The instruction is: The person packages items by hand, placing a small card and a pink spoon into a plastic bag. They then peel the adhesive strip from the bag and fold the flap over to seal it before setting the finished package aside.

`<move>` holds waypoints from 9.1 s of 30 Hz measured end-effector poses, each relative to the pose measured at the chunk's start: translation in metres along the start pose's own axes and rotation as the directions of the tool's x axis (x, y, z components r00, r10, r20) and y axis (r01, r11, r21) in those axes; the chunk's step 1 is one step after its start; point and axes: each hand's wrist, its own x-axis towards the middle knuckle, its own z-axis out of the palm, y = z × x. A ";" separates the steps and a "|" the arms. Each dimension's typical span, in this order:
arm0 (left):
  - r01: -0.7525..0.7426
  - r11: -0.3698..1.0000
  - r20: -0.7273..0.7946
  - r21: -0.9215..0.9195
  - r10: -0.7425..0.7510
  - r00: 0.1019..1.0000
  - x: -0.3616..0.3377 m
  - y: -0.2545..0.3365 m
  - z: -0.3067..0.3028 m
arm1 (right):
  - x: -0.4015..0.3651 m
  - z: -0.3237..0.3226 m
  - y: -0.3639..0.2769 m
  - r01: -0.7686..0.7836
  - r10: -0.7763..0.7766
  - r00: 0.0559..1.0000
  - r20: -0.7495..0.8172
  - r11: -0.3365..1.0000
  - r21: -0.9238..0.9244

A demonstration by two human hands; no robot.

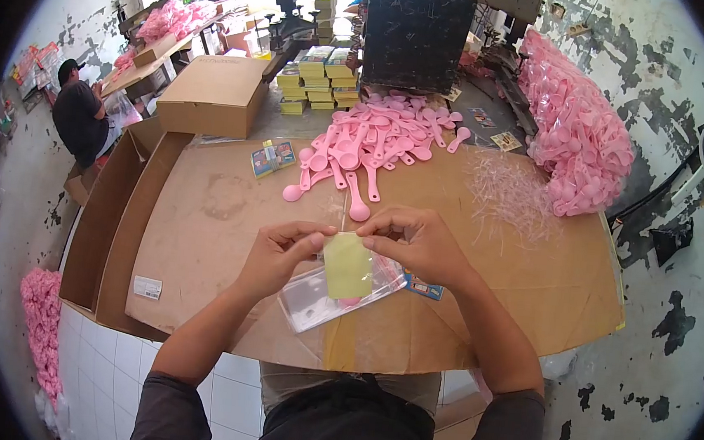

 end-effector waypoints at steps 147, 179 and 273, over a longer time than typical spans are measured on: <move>0.051 0.978 0.263 -0.202 0.004 0.965 -0.002 0.002 -0.008 | 0.039 0.020 -0.066 0.401 -0.303 0.907 0.293 0.835 -0.376; -0.370 0.812 0.061 0.452 0.386 0.920 -0.012 0.008 0.007 | 0.036 0.057 -0.056 0.352 -0.561 0.740 0.371 -0.146 -0.924; 0.013 0.996 0.020 0.093 -0.015 1.000 0.008 -0.019 0.005 | -0.003 -0.003 0.035 -0.176 0.174 0.984 0.026 0.974 0.139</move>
